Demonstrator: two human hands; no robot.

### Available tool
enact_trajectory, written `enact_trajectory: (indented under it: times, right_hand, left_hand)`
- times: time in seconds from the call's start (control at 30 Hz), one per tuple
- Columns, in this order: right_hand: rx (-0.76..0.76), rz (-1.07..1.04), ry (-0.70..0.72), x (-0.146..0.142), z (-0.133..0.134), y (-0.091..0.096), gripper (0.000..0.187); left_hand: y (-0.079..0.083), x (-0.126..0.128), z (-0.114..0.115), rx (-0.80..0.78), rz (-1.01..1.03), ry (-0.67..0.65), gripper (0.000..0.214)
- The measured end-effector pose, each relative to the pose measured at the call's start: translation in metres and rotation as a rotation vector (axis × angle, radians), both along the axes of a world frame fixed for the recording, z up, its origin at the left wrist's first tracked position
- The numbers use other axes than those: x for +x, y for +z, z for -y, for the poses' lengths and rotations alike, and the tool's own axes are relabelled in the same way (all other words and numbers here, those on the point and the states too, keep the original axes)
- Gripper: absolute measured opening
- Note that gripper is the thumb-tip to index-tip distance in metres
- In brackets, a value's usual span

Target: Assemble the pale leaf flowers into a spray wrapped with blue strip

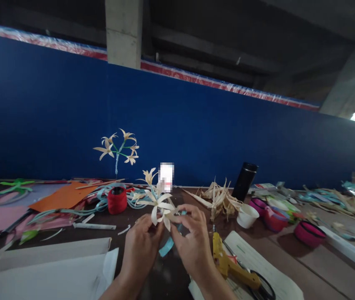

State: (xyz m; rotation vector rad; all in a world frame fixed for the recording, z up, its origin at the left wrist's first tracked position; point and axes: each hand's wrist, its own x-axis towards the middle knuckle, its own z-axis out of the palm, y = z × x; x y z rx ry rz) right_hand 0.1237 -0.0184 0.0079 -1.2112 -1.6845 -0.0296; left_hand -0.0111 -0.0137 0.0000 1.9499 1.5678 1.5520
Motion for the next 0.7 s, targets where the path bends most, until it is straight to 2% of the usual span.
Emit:
enact_trajectory:
  times: [0.1, 0.17, 0.27, 0.37, 0.53, 0.7]
  right_hand:
    - [0.065, -0.001, -0.026, 0.001, -0.002, 0.003, 0.005]
    - [0.067, -0.043, 0.026, 0.002, -0.003, 0.003, 0.007]
    - [-0.060, -0.142, 0.167, 0.001, -0.005, 0.002, 0.008]
    - [-0.192, -0.198, 0.208, 0.000, -0.003, 0.003, 0.005]
    - [-0.244, -0.239, 0.230, -0.003, 0.002, 0.010, 0.005]
    - [-0.238, -0.268, 0.190, -0.004, 0.005, 0.013, 0.008]
  left_hand:
    - [-0.005, -0.001, -0.002, 0.012, -0.002, -0.029, 0.017]
    - [-0.007, -0.002, -0.004, 0.002, -0.002, -0.046, 0.015]
    - [-0.008, -0.003, -0.005, 0.017, 0.011, -0.067, 0.013]
    - [-0.005, -0.003, -0.003, 0.041, 0.019, -0.075, 0.015]
    - [-0.002, -0.002, 0.004, 0.053, -0.025, -0.049, 0.018]
    - [-0.001, -0.002, 0.004, 0.086, -0.058, -0.032, 0.017]
